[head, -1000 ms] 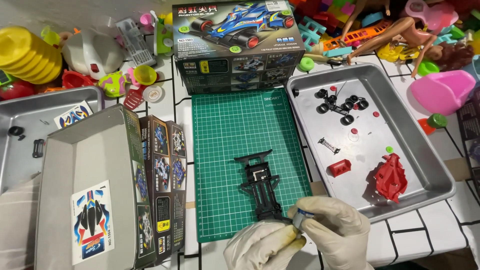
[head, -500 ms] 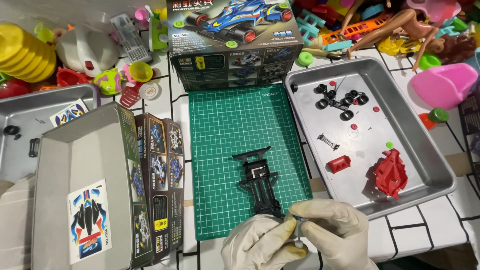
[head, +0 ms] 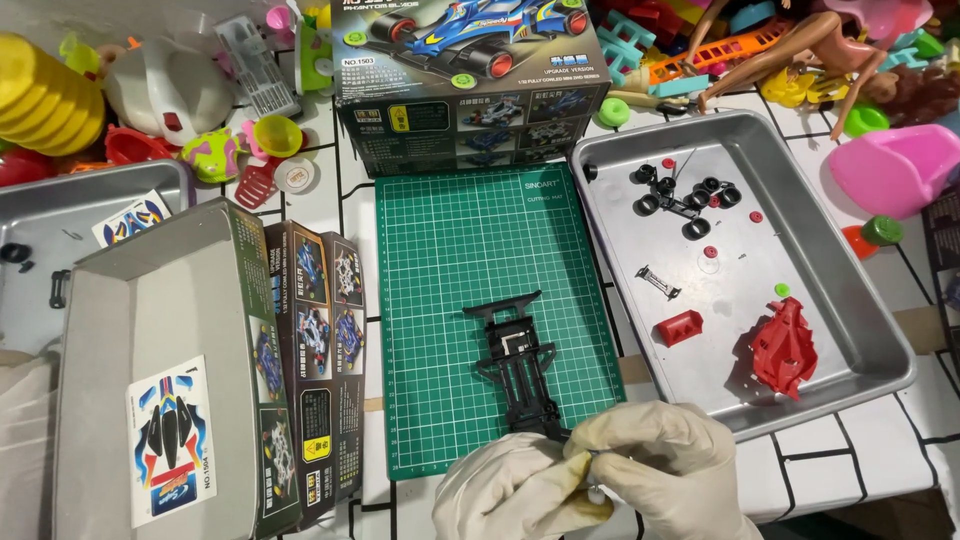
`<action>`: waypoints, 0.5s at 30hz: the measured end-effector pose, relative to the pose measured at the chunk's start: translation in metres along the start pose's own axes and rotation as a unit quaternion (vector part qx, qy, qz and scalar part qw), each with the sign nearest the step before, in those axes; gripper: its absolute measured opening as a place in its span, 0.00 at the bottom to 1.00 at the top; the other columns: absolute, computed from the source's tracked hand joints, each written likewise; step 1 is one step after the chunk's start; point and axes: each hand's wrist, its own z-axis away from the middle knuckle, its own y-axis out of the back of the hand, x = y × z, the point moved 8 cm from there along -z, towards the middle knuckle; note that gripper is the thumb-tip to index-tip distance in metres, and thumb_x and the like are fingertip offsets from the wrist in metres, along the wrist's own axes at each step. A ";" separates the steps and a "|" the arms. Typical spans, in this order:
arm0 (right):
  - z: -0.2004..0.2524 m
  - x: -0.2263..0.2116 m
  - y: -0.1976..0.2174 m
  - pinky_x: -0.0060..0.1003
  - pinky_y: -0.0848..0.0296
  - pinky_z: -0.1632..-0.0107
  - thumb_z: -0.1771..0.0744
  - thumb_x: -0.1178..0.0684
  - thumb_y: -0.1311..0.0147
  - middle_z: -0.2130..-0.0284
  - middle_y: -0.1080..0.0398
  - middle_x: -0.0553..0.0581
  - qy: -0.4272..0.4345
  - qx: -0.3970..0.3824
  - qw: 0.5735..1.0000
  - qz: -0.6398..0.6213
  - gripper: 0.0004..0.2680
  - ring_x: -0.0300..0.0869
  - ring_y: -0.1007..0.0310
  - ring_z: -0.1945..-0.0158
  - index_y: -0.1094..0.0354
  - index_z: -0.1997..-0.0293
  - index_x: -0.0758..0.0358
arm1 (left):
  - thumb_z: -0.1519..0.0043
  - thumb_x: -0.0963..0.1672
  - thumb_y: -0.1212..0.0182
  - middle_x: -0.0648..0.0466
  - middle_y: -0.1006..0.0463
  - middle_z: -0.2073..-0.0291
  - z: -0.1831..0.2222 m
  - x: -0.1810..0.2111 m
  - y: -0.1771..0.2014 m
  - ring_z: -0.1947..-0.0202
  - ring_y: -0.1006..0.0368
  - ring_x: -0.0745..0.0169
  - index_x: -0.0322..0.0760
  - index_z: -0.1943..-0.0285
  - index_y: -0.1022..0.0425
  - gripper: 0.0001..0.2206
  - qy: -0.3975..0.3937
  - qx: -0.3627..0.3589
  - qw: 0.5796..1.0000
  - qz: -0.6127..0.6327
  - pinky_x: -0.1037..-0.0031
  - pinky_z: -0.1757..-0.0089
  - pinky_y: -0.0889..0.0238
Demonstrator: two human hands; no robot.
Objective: Assembling a toy car kit by unboxing components, sorting them into trays, and fitting the chassis parts together.
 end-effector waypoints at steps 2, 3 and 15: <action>0.000 -0.003 -0.003 0.36 0.16 0.73 0.41 0.65 0.37 0.74 0.19 0.68 0.009 -0.011 0.999 -0.029 0.06 0.48 0.17 0.73 0.24 0.65 0.67 | 0.47 0.42 0.30 0.56 0.18 0.80 0.000 -0.001 0.001 0.79 0.21 0.67 0.39 0.79 0.24 0.09 0.000 -0.007 1.000 -0.007 0.76 0.74 0.26; 0.000 -0.008 -0.003 0.35 0.14 0.72 0.42 0.64 0.36 0.74 0.19 0.66 0.034 0.005 0.999 0.007 0.06 0.47 0.15 0.72 0.25 0.66 0.66 | 0.47 0.42 0.30 0.56 0.17 0.80 0.000 -0.001 0.002 0.78 0.20 0.67 0.39 0.79 0.23 0.09 -0.001 -0.015 1.000 -0.014 0.76 0.73 0.26; -0.005 -0.032 -0.020 0.28 0.14 0.71 0.37 0.57 0.38 0.73 0.19 0.61 0.101 -0.007 0.994 0.040 0.05 0.41 0.16 0.74 0.25 0.64 0.67 | 0.45 0.43 0.34 0.58 0.14 0.76 0.004 -0.004 0.003 0.73 0.15 0.68 0.40 0.77 0.19 0.07 0.011 -0.061 0.996 -0.064 0.77 0.69 0.21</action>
